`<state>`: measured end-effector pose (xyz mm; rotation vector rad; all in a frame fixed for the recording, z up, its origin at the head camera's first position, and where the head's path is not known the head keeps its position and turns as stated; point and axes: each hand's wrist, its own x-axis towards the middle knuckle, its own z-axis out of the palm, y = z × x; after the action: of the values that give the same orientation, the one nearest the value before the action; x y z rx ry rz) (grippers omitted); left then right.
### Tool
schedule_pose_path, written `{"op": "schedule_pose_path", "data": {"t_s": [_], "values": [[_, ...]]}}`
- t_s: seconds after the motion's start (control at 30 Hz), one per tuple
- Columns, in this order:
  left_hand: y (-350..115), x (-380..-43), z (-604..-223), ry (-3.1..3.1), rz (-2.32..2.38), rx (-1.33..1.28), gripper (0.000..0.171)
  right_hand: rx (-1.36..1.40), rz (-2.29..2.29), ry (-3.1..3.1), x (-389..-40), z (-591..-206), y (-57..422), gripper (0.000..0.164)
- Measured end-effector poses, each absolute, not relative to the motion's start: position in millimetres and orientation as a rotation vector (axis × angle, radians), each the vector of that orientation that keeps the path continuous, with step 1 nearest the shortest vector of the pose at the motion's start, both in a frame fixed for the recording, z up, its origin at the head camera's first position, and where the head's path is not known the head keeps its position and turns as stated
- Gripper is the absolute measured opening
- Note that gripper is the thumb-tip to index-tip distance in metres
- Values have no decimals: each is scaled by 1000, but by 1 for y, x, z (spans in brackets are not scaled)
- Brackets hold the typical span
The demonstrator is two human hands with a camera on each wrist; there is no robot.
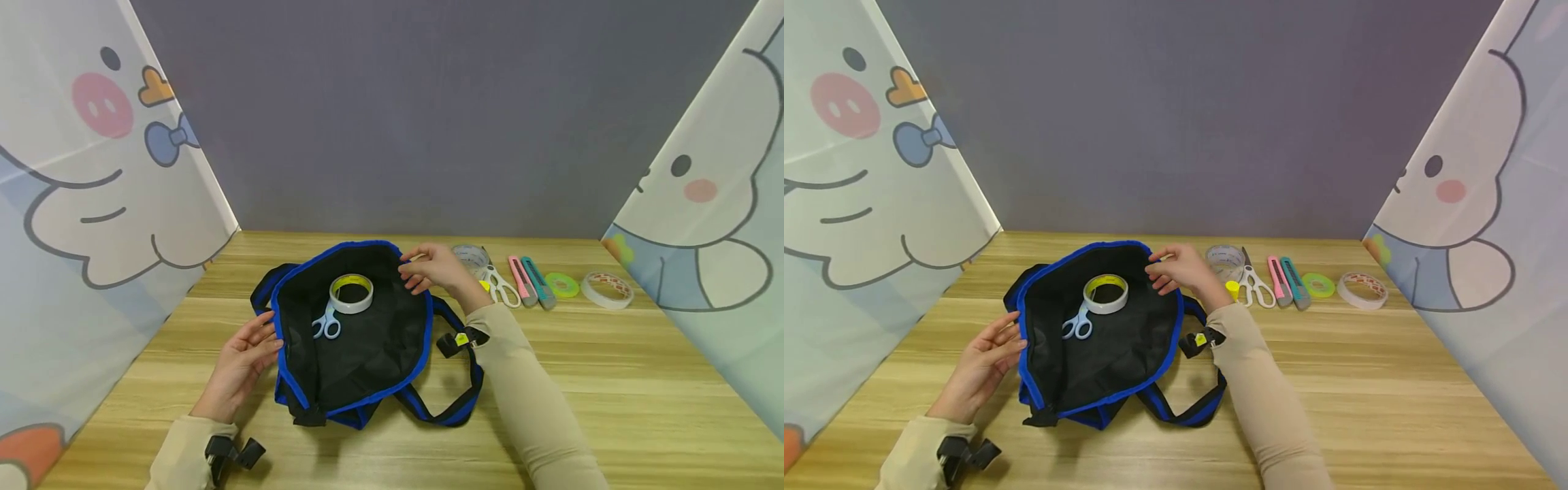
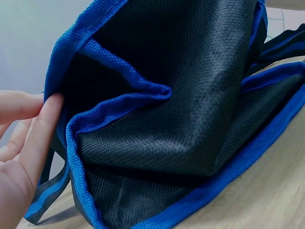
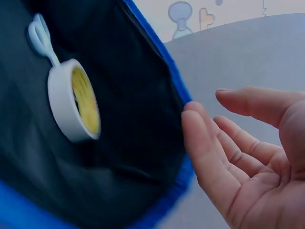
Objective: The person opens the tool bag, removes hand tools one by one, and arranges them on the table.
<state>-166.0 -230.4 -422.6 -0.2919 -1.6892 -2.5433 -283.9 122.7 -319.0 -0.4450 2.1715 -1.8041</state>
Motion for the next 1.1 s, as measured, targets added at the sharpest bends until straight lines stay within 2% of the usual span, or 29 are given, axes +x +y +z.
{"op": "schedule_pose_path", "data": {"t_s": [0.43,0.97,1.1], "values": [[-230,-166,-422,-1699,-2536,-293,53,-280,-1814,2000,-300,-357,67,44],[-229,-166,-424,-1672,-2560,-329,54,-113,-1677,2070,-302,-391,47,63],[-230,-167,-424,-1672,-2557,-332,54,-84,-1656,2091,-299,-396,41,59]]}}
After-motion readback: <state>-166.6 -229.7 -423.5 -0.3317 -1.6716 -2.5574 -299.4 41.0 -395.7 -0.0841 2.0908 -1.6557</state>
